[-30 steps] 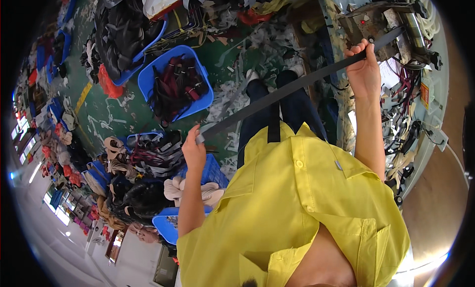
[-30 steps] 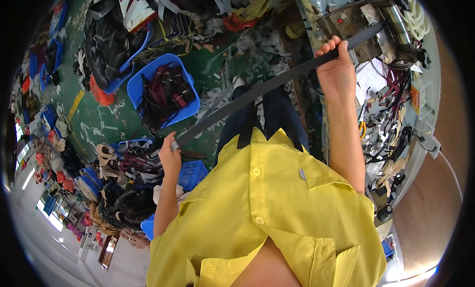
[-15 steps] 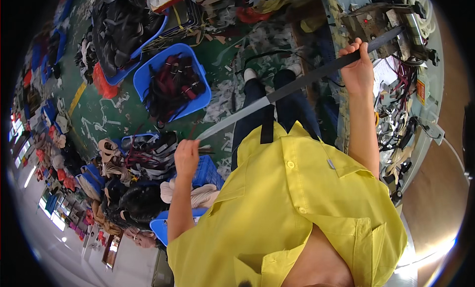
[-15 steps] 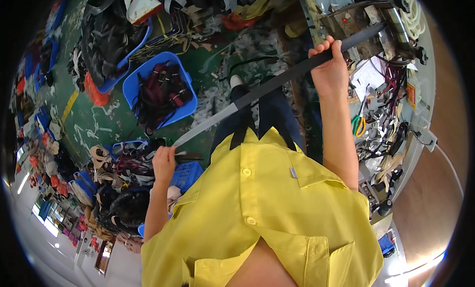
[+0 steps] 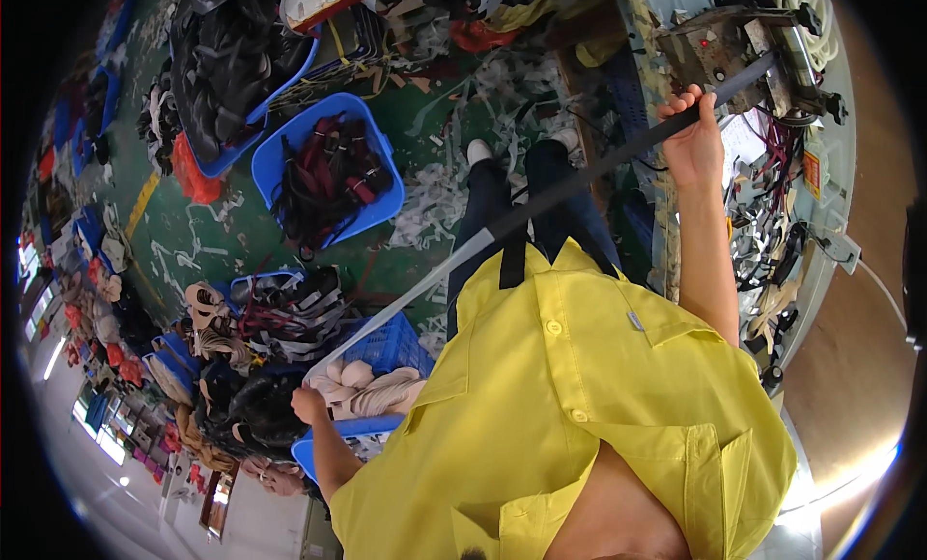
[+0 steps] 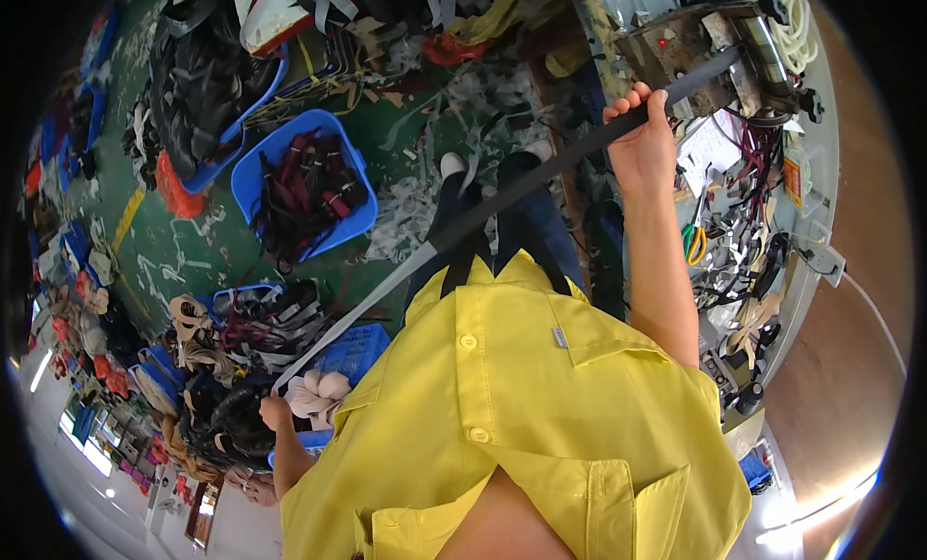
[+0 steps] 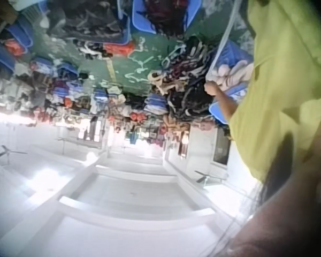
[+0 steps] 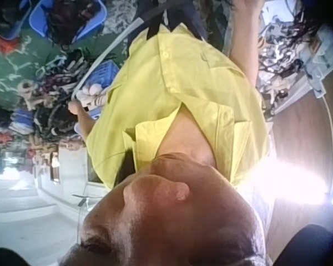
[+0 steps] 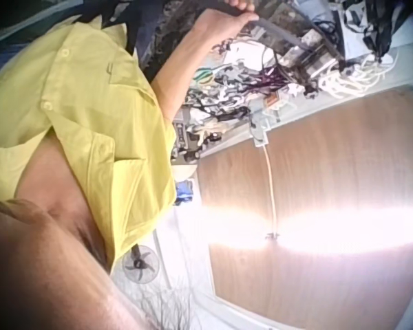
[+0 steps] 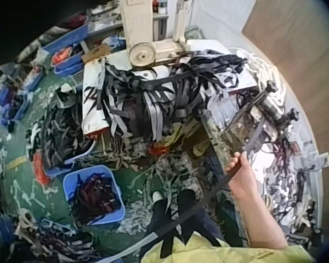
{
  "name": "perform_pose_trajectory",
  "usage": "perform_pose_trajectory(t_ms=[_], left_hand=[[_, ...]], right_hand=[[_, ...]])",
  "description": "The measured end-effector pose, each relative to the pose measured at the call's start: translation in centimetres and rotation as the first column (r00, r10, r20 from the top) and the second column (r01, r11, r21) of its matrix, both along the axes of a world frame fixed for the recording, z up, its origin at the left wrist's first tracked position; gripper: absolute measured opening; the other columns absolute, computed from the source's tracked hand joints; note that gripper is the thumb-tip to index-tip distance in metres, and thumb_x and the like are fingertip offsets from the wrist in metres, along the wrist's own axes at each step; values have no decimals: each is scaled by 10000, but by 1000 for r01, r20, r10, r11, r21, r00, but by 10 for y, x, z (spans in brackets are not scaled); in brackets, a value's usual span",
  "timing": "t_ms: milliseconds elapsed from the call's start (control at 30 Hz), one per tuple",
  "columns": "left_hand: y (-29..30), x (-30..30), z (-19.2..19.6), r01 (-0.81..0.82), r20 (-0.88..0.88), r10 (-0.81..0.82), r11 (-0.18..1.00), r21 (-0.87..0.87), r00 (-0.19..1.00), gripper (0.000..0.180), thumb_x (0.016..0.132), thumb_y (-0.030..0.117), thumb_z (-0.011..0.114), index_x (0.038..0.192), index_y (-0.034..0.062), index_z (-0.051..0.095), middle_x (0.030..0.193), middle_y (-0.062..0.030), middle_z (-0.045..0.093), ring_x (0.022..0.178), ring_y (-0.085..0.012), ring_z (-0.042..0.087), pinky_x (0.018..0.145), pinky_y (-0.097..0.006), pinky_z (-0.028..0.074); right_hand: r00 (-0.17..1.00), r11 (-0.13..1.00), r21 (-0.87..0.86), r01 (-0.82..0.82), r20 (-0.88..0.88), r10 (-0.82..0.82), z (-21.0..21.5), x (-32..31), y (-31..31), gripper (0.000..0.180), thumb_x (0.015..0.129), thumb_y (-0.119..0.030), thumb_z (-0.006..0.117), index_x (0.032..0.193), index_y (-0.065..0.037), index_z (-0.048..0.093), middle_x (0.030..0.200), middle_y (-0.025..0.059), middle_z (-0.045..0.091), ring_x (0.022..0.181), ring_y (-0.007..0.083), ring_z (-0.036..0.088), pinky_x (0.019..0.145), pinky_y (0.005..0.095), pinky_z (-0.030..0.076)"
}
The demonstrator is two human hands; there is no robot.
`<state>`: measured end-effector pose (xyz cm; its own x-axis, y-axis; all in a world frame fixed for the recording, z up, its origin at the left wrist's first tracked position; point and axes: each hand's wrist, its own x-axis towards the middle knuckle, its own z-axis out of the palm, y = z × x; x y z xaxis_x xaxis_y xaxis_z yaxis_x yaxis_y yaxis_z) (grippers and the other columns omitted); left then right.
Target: The person sorts through piles of black and maroon fabric straps at a workbench. They pick up straps, fold them, and place them into blue plastic bins. The person also uses green-handled scissors to cut a strap and a metal tool to process another strap before placing it in a bin.
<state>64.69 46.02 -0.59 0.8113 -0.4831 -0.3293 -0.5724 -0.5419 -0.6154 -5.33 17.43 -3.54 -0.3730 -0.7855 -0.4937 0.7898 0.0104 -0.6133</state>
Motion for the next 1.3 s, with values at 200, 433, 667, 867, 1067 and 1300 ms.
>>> perform_pose_trajectory(t_ms=[200,433,667,867,1067,1300], left_hand=[[14,18,42,-296,126,304,952,-74,944,392,881,357,499,1011,5,615,1023,-219,622,979,-388,590,821,-463,479],[81,95,68,-708,48,730,674,-211,682,418,793,294,566,1113,25,587,1048,-192,623,833,-311,652,674,-387,540],[-89,-102,-106,410,-901,-252,907,-93,353,622,701,103,568,1305,186,445,1152,-171,572,1070,-345,533,849,-416,449],[-272,-459,-41,-82,-426,-824,487,-870,-373,604,690,122,693,1244,66,458,1171,-159,553,1095,-346,504,900,-443,404],[-245,-455,-60,55,-650,-700,667,-743,-295,244,823,94,549,1065,67,541,820,-168,626,772,-359,600,671,-442,468],[-172,-274,-64,419,-814,-577,755,-504,61,197,846,79,467,1031,52,528,850,-204,622,762,-401,595,653,-479,467]], right_hand=[[1000,1000,23,-17,-25,17,-6,1,5,278,971,-300,401,927,-46,505,764,17,500,715,148,492,711,297,408],[999,998,45,-38,11,38,-2,22,8,292,964,-308,414,939,-34,510,748,22,499,704,153,494,696,296,420],[991,986,128,-106,92,95,17,69,27,322,964,-323,412,939,-19,518,750,43,541,685,174,530,675,299,454],[983,991,74,-109,159,96,39,66,41,316,969,-319,400,951,-26,516,766,50,555,699,172,542,696,301,468],[988,992,-2,-129,84,129,60,47,34,314,978,-303,371,974,-19,507,809,76,582,775,207,581,739,318,471],[980,987,80,-142,154,129,1,48,20,329,977,-320,368,979,-8,472,915,93,544,853,220,555,753,324,450]])
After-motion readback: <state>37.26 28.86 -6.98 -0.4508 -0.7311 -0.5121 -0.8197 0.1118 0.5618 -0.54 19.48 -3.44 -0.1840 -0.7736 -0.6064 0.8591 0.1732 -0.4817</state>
